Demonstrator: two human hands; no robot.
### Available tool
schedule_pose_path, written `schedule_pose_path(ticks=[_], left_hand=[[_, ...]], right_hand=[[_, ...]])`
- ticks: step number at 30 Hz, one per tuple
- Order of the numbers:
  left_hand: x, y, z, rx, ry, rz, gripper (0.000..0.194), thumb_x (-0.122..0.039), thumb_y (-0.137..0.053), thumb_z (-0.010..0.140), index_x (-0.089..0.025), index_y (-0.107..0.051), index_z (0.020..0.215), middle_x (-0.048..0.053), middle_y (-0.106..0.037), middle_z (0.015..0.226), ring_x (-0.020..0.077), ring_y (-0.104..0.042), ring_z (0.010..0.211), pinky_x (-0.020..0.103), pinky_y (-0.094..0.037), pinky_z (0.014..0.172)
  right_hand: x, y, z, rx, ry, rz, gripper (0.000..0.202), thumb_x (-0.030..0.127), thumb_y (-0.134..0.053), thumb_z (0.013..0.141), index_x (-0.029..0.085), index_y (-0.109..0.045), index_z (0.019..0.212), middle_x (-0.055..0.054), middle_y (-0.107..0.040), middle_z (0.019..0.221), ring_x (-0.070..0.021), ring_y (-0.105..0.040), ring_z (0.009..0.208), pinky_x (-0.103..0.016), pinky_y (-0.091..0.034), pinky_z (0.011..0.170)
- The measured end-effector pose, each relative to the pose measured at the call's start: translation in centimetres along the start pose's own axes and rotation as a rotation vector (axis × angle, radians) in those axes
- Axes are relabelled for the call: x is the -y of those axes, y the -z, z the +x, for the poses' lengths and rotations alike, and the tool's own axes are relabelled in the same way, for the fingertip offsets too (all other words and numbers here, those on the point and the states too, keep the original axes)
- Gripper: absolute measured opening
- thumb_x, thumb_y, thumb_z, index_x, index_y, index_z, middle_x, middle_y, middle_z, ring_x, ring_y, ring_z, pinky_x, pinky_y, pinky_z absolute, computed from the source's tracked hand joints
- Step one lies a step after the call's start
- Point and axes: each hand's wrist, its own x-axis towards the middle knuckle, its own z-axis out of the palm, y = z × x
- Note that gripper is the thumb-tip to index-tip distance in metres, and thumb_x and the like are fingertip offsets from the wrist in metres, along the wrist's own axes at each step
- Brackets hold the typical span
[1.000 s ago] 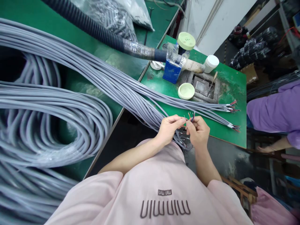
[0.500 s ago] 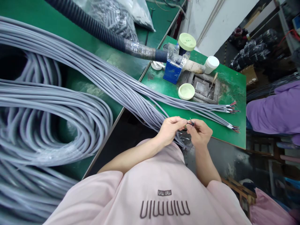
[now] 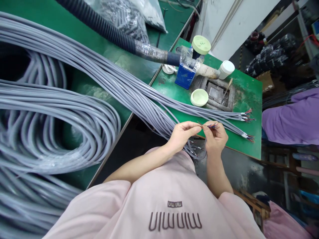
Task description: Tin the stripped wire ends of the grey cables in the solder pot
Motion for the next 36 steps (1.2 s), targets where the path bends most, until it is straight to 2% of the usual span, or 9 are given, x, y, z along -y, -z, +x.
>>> schedule_pose_path(ticks=[7,10,13,17,20,24,27,31,36], left_hand=[[0.5,0.2,0.3,-0.041,-0.007,0.006,0.02,-0.033,-0.083,0.066,-0.018,-0.074,0.075,0.0,-0.071,0.075,0.007,-0.055,0.061,0.021,-0.045,0.063],[0.1,0.4,0.3,-0.005,-0.004,0.052,0.024,-0.034,-0.082,0.067,-0.018,-0.075,0.084,0.001,-0.069,0.077,0.0079,-0.055,0.062,0.022,-0.045,0.062],[-1.2,1.0,0.5,-0.004,-0.128,0.223,0.027,-0.034,-0.08,0.07,-0.02,-0.075,0.091,0.0,-0.066,0.072,0.0096,-0.055,0.063,0.023,-0.044,0.063],[-3.1,2.5,1.4,-0.054,-0.517,0.642,0.016,-0.031,-0.074,0.076,-0.022,-0.076,0.09,0.002,-0.067,0.077,0.0134,-0.056,0.07,0.028,-0.045,0.071],[-3.2,4.0,2.6,-0.075,-0.673,0.863,0.014,-0.031,-0.067,0.082,-0.023,-0.075,0.089,0.003,-0.069,0.077,0.0162,-0.058,0.072,0.031,-0.044,0.074],[-1.9,5.5,3.7,0.003,-0.747,1.101,0.017,-0.033,-0.061,0.086,-0.023,-0.074,0.09,0.006,-0.072,0.08,0.0175,-0.059,0.073,0.032,-0.04,0.073],[-1.1,6.0,3.8,0.045,-0.775,1.232,0.019,-0.034,-0.058,0.087,-0.023,-0.073,0.094,0.007,-0.072,0.082,0.018,-0.058,0.074,0.033,-0.035,0.07],[-1.0,6.2,3.8,0.069,-0.756,1.213,0.019,-0.034,-0.058,0.088,-0.024,-0.073,0.094,0.007,-0.071,0.081,0.0181,-0.057,0.073,0.033,-0.032,0.069],[-0.9,6.2,3.8,0.084,-0.796,1.26,0.019,-0.033,-0.057,0.088,-0.025,-0.072,0.096,0.006,-0.07,0.079,0.0178,-0.056,0.071,0.033,-0.03,0.067]], right_hand=[[-0.3,-0.1,0.2,0.001,-0.025,-0.026,0.012,0.029,-0.07,0.078,0.022,-0.061,0.079,-0.001,-0.061,0.077,-0.0158,-0.06,0.075,-0.031,-0.051,0.072],[-0.3,0.2,1.0,-0.012,-0.026,-0.091,0.013,0.031,-0.071,0.077,0.022,-0.061,0.079,-0.001,-0.063,0.077,-0.0157,-0.062,0.073,-0.03,-0.053,0.072],[-0.4,0.5,3.0,0.001,-0.026,-0.138,0.014,0.031,-0.072,0.076,0.021,-0.063,0.079,0.0,-0.065,0.076,-0.015,-0.063,0.07,-0.029,-0.053,0.069],[-0.3,0.9,7.2,0.125,-0.017,-0.202,0.014,0.03,-0.073,0.074,0.02,-0.064,0.077,0.001,-0.065,0.073,-0.0137,-0.06,0.065,-0.028,-0.05,0.063],[-0.5,0.7,10.8,0.242,0.013,-0.314,0.014,0.03,-0.073,0.072,0.019,-0.065,0.073,0.002,-0.062,0.066,-0.0124,-0.056,0.06,-0.027,-0.046,0.059],[-1.3,0.0,14.9,0.375,0.014,-0.433,0.014,0.029,-0.072,0.068,0.017,-0.064,0.071,0.003,-0.058,0.061,-0.0111,-0.051,0.056,-0.026,-0.042,0.054],[-1.9,-0.7,16.9,0.456,-0.002,-0.579,0.014,0.027,-0.071,0.066,0.016,-0.063,0.068,0.002,-0.057,0.061,-0.0111,-0.05,0.057,-0.025,-0.039,0.054],[-2.2,-1.7,18.1,0.562,0.012,-0.835,0.009,0.022,-0.07,0.064,0.015,-0.065,0.066,0.003,-0.056,0.058,-0.0105,-0.049,0.057,-0.026,-0.035,0.056],[-2.5,-2.7,18.4,0.646,0.03,-0.988,0.006,0.021,-0.069,0.065,0.016,-0.067,0.068,0.003,-0.058,0.06,-0.0114,-0.051,0.06,-0.026,-0.034,0.058]])
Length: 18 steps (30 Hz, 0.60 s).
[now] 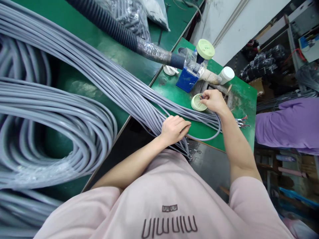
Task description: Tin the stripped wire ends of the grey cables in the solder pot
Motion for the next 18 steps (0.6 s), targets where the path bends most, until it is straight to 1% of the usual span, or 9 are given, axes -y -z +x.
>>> schedule_pose_path(ticks=[4,6,10,12,15,18], left_hand=[[0.1,-0.1,-0.1,0.02,-0.022,0.047,0.02,-0.032,-0.055,0.089,-0.025,-0.072,0.096,0.006,-0.069,0.079,0.0177,-0.055,0.071,0.033,-0.029,0.066],[0.1,-0.1,-0.2,0.013,-0.043,0.058,0.019,-0.031,-0.055,0.089,-0.024,-0.071,0.097,0.006,-0.069,0.078,0.0174,-0.055,0.07,0.033,-0.028,0.066],[0.1,-0.1,-0.2,-0.044,-0.12,0.09,0.016,-0.027,-0.057,0.089,-0.022,-0.07,0.097,0.005,-0.069,0.076,0.0162,-0.055,0.069,0.032,-0.028,0.064],[0.0,-0.1,-0.1,-0.079,-0.147,0.102,0.014,-0.026,-0.057,0.089,-0.021,-0.069,0.096,0.004,-0.069,0.075,0.0154,-0.055,0.068,0.032,-0.029,0.064],[-0.1,0.0,0.0,-0.127,-0.181,0.135,0.012,-0.024,-0.058,0.089,-0.019,-0.067,0.094,0.003,-0.069,0.075,0.0144,-0.055,0.067,0.031,-0.031,0.062],[-0.2,0.0,0.1,-0.145,-0.2,0.167,0.01,-0.023,-0.059,0.088,-0.019,-0.066,0.093,0.001,-0.069,0.074,0.0137,-0.056,0.066,0.03,-0.032,0.062]], right_hand=[[0.1,-0.4,0.3,0.042,0.0,-0.084,0.004,0.019,-0.068,0.065,0.017,-0.067,0.069,0.002,-0.06,0.063,-0.0125,-0.052,0.062,-0.026,-0.034,0.059],[0.2,-0.5,0.4,0.053,-0.018,-0.109,0.005,0.019,-0.069,0.066,0.017,-0.068,0.071,0.001,-0.061,0.065,-0.013,-0.053,0.063,-0.026,-0.034,0.06],[0.6,-0.6,0.3,0.058,-0.029,-0.138,0.005,0.017,-0.067,0.067,0.017,-0.068,0.072,0.001,-0.062,0.066,-0.0135,-0.053,0.063,-0.027,-0.034,0.062],[0.8,-0.3,0.2,0.054,-0.024,-0.13,0.004,0.017,-0.066,0.067,0.017,-0.067,0.071,0.001,-0.061,0.065,-0.0139,-0.053,0.063,-0.027,-0.034,0.062],[0.4,0.9,-0.2,-0.002,-0.003,-0.06,0.004,0.018,-0.065,0.066,0.016,-0.066,0.069,0.001,-0.06,0.064,-0.0142,-0.053,0.063,-0.028,-0.035,0.061],[-1.5,2.5,-0.5,-0.122,-0.016,0.045,0.007,0.021,-0.066,0.065,0.015,-0.064,0.069,0.0,-0.058,0.062,-0.0141,-0.051,0.061,-0.028,-0.036,0.059]])
